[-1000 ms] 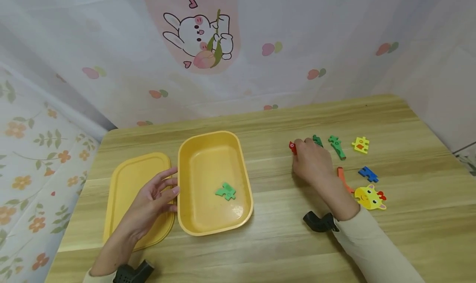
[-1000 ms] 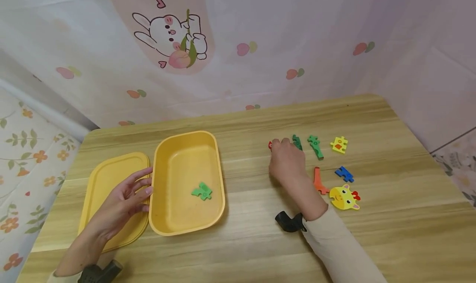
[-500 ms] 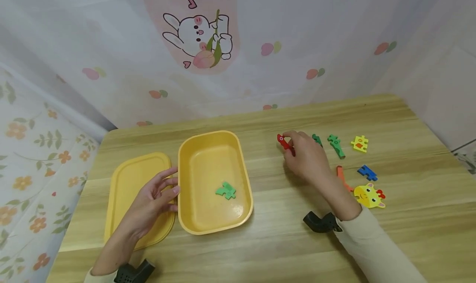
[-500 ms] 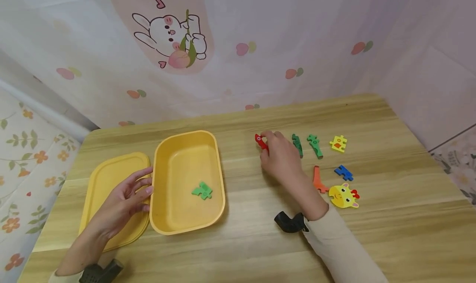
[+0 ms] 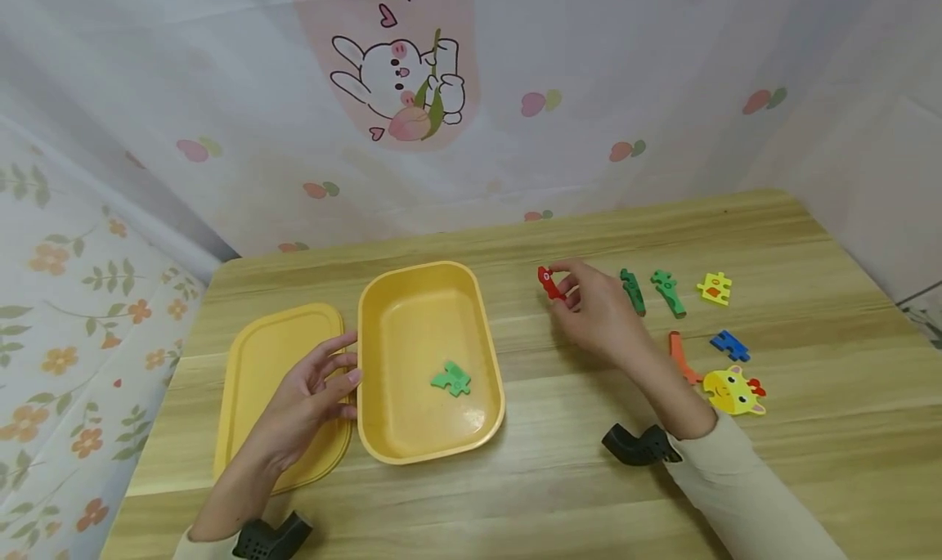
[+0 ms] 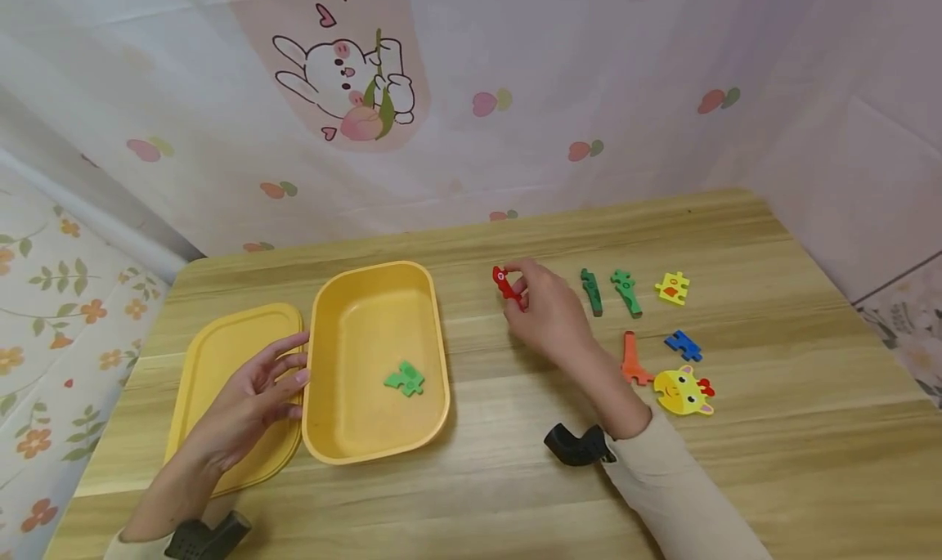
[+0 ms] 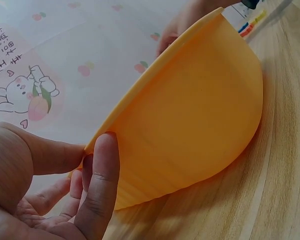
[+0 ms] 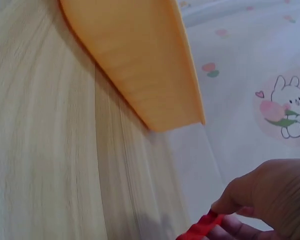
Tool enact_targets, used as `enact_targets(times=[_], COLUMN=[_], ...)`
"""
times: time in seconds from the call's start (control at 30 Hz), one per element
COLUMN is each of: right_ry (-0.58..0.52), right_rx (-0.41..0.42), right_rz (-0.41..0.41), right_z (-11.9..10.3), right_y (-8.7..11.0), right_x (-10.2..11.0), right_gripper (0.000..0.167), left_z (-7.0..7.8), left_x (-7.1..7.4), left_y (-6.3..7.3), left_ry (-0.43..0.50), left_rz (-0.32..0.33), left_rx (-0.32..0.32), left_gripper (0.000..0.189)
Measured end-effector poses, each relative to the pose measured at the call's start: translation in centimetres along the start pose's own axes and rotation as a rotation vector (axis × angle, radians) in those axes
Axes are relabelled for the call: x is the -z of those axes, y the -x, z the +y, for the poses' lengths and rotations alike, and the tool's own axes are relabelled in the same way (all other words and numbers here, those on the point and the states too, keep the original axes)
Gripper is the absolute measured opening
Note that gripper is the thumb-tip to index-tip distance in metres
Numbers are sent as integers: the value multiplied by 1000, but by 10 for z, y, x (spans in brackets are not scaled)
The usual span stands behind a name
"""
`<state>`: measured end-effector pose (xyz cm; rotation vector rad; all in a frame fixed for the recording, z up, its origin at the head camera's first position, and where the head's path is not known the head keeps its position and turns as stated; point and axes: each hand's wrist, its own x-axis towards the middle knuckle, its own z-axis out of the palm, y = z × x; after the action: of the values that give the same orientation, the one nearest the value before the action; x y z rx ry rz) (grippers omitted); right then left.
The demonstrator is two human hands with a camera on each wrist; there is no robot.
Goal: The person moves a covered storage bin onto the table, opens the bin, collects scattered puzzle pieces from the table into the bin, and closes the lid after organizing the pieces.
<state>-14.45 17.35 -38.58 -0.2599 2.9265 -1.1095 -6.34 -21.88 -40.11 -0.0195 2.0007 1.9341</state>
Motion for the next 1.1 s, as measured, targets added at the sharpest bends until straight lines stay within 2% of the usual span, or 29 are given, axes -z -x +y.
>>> enact_targets(times=[0.13, 0.3, 0.77, 1.1], right_ry=[-75, -113, -220, -348], right_rx=[13, 3, 25, 13], right_rz=[-31, -46, -101, -146], right_z=[-2, -6, -9, -16], right_y=[-1, -2, 1, 4], right_x=[-4, -6, 1, 5], right_gripper=[53, 49, 47, 46], left_z=[0, 0, -2, -2], left_x=[1, 1, 1, 0], left_y=[1, 2, 0, 0], left_ry=[-2, 1, -1, -4], left_rz=[7, 8, 2, 7], left_rx=[3, 3, -1, 2], left_gripper=[64, 64, 63, 63])
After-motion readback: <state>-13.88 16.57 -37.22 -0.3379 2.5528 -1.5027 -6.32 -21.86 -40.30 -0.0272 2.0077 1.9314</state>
